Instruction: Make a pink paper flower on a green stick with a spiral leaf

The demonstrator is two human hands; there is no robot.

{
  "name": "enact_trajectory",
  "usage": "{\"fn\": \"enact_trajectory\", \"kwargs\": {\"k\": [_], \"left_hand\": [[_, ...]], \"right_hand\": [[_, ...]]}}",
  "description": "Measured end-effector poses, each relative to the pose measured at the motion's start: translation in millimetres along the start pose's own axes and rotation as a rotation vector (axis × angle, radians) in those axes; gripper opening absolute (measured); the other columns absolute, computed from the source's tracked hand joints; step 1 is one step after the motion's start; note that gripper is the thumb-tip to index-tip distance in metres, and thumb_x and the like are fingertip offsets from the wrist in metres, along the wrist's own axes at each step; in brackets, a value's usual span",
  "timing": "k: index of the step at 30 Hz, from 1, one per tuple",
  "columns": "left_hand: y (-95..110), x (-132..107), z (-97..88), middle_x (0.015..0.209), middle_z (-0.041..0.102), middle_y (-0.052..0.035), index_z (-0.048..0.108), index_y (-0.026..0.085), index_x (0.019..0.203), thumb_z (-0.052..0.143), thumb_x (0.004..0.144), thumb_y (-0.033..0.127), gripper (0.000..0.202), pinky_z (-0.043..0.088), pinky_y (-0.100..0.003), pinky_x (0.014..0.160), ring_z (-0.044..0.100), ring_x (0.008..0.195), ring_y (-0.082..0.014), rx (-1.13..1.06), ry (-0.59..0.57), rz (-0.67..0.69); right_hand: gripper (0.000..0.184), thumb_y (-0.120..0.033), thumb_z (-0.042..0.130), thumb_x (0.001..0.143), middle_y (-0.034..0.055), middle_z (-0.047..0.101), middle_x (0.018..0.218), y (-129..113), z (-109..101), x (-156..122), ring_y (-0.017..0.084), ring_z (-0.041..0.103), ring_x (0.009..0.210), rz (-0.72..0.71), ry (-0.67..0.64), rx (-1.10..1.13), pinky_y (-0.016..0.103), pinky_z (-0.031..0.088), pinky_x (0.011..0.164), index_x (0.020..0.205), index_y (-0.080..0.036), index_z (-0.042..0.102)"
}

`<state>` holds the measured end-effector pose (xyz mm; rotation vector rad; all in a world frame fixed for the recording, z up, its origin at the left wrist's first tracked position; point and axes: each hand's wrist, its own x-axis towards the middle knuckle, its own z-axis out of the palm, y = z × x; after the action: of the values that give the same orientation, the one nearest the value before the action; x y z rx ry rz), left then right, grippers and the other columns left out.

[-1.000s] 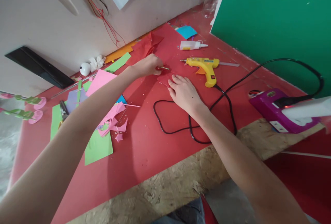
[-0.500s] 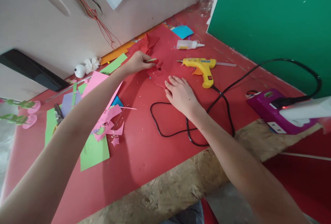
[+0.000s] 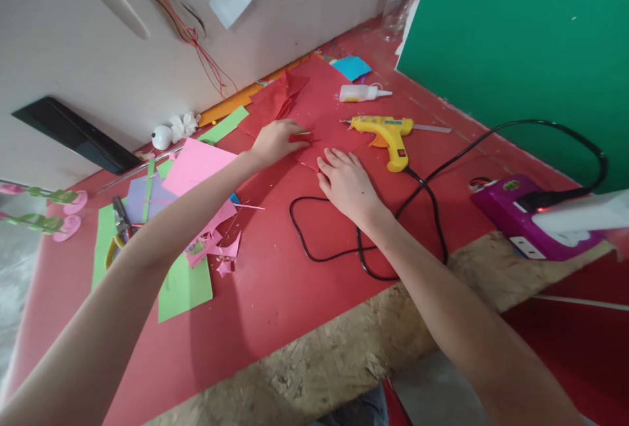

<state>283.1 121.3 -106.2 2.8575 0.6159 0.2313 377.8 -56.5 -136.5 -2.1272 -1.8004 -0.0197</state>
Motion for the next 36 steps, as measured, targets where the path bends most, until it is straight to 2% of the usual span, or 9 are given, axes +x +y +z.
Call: {"fn": "enact_trajectory", "kwargs": {"k": [7, 13, 22, 26, 28, 31, 33, 36], "left_hand": [[9, 4, -3.0, 0.106, 0.072, -0.0090, 0.073, 0.018, 0.103, 0.060, 0.086, 0.028, 0.024, 0.048, -0.029, 0.073, 0.066, 0.097, -0.0230, 0.046, -0.052, -0.117], [19, 3, -11.5, 0.100, 0.073, -0.0091, 0.073, 0.016, 0.099, 0.057, 0.085, 0.025, 0.023, 0.049, -0.030, 0.080, 0.066, 0.099, -0.0238, 0.125, -0.094, -0.137], [24, -5, -8.3, 0.105, 0.073, -0.0128, 0.072, 0.013, 0.104, 0.054, 0.084, 0.018, 0.027, 0.049, -0.031, 0.076, 0.067, 0.099, -0.0246, 0.168, -0.089, -0.067], [21, -9, -4.8, 0.108, 0.073, -0.0107, 0.071, 0.016, 0.107, 0.049, 0.088, 0.016, 0.030, 0.049, -0.029, 0.074, 0.067, 0.100, -0.0222, 0.137, -0.068, -0.027], [18, -11, -2.7, 0.110, 0.073, -0.0089, 0.071, 0.018, 0.109, 0.048, 0.089, 0.016, 0.031, 0.049, -0.028, 0.074, 0.066, 0.102, -0.0210, 0.120, -0.055, -0.010], [14, -12, -0.3, 0.113, 0.071, -0.0072, 0.070, 0.022, 0.112, 0.047, 0.091, 0.019, 0.031, 0.048, -0.027, 0.074, 0.066, 0.102, -0.0202, 0.111, -0.031, 0.000], [13, -12, 0.0, 0.115, 0.070, -0.0071, 0.068, 0.023, 0.116, 0.045, 0.093, 0.023, 0.032, 0.048, -0.027, 0.072, 0.066, 0.102, -0.0203, 0.122, -0.027, 0.000], [17, -10, -1.1, 0.116, 0.069, -0.0082, 0.066, 0.022, 0.118, 0.043, 0.095, 0.026, 0.032, 0.047, -0.027, 0.069, 0.066, 0.101, -0.0209, 0.161, -0.048, 0.006]], "right_hand": [[0.043, -0.022, 0.038, 0.092, 0.0160, 0.054, 0.139, 1, 0, 0, 0.029, 0.049, 0.132, 0.001, -0.003, -0.008, 0.049, 0.039, 0.110, 0.126, -0.008, 0.061], [0.044, -0.022, 0.037, 0.092, 0.0148, 0.053, 0.141, 0, 0, 0, 0.028, 0.047, 0.133, 0.004, -0.014, 0.000, 0.051, 0.038, 0.110, 0.128, -0.011, 0.060], [0.045, -0.021, 0.038, 0.092, 0.0185, 0.051, 0.141, -4, -4, 0, 0.030, 0.045, 0.135, 0.027, -0.056, 0.014, 0.048, 0.035, 0.113, 0.128, -0.004, 0.059], [0.044, -0.015, 0.036, 0.091, 0.0178, 0.055, 0.138, -11, -20, 2, 0.028, 0.049, 0.132, 0.050, -0.064, 0.013, 0.045, 0.037, 0.112, 0.127, -0.004, 0.059], [0.047, -0.012, 0.031, 0.092, 0.0152, 0.057, 0.136, -14, -33, 14, 0.026, 0.052, 0.128, 0.067, -0.065, 0.009, 0.042, 0.040, 0.109, 0.132, -0.007, 0.055], [0.046, -0.013, 0.031, 0.093, 0.0148, 0.061, 0.130, -13, -51, 55, 0.027, 0.057, 0.122, 0.098, -0.121, -0.004, 0.041, 0.045, 0.101, 0.133, -0.013, 0.053], [0.038, -0.016, 0.035, 0.095, 0.0163, 0.062, 0.126, -9, -57, 88, 0.026, 0.059, 0.118, 0.114, -0.212, -0.024, 0.040, 0.047, 0.098, 0.124, -0.015, 0.059], [0.030, -0.033, 0.052, 0.093, 0.0098, 0.062, 0.120, -4, -58, 128, 0.020, 0.061, 0.106, 0.130, -0.400, -0.066, 0.041, 0.052, 0.091, 0.118, -0.017, 0.059]]}}
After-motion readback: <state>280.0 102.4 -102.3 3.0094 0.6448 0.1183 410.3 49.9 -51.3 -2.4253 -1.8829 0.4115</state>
